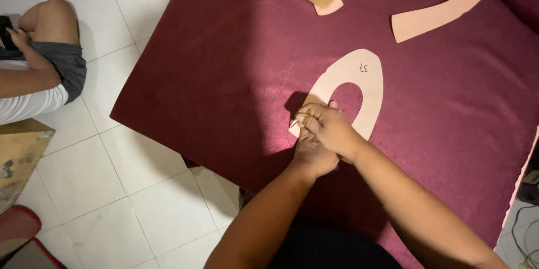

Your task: The person traces around U-shaped paper patterns placed on a maroon fabric sheet, using a pen to draw outline marks. They reposition and smooth the fabric, move the pattern pieces aside, and continue tracing outlines of additional pattern pieces on the fabric.

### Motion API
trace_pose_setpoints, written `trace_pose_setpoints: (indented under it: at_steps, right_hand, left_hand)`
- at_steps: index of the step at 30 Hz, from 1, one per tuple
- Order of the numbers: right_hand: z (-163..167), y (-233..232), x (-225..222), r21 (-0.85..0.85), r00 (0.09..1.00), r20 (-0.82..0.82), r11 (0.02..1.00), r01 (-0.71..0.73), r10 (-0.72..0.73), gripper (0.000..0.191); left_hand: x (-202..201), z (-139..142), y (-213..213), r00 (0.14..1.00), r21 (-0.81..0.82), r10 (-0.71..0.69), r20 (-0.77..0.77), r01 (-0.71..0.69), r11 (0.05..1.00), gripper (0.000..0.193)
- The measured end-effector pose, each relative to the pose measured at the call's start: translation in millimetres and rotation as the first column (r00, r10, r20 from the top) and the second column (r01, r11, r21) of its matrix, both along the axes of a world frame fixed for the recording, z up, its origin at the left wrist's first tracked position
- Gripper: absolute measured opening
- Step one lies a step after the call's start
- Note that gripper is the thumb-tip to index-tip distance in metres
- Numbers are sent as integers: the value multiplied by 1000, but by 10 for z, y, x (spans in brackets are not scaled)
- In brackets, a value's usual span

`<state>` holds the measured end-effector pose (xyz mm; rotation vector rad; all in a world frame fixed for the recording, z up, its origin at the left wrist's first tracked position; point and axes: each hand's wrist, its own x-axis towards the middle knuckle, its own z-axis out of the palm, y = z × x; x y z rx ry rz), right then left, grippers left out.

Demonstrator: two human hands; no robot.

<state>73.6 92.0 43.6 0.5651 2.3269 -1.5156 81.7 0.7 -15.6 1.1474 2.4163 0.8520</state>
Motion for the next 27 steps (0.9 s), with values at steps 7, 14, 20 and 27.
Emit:
trace_pose_setpoints:
  at_steps: [7, 14, 20, 27]
  right_hand:
    - [-104, -49, 34, 151, 998, -34, 988, -39, 44, 25]
    - [-74, -62, 41, 223, 994, -85, 974, -45, 66, 25]
    - [26, -50, 4, 89, 1000, 0, 996, -7, 8, 26]
    - [-16, -114, 13, 208, 992, -96, 976, -63, 84, 25]
  left_hand:
    - [93, -244, -1, 996, 137, 63, -62, -55, 989, 72]
    - [72, -180, -13, 996, 148, 41, -81, -29, 989, 72]
    - [79, -186, -18, 997, 130, 44, -65, -35, 991, 70]
    - [88, -229, -3, 997, 248, 80, -19, -73, 966, 62]
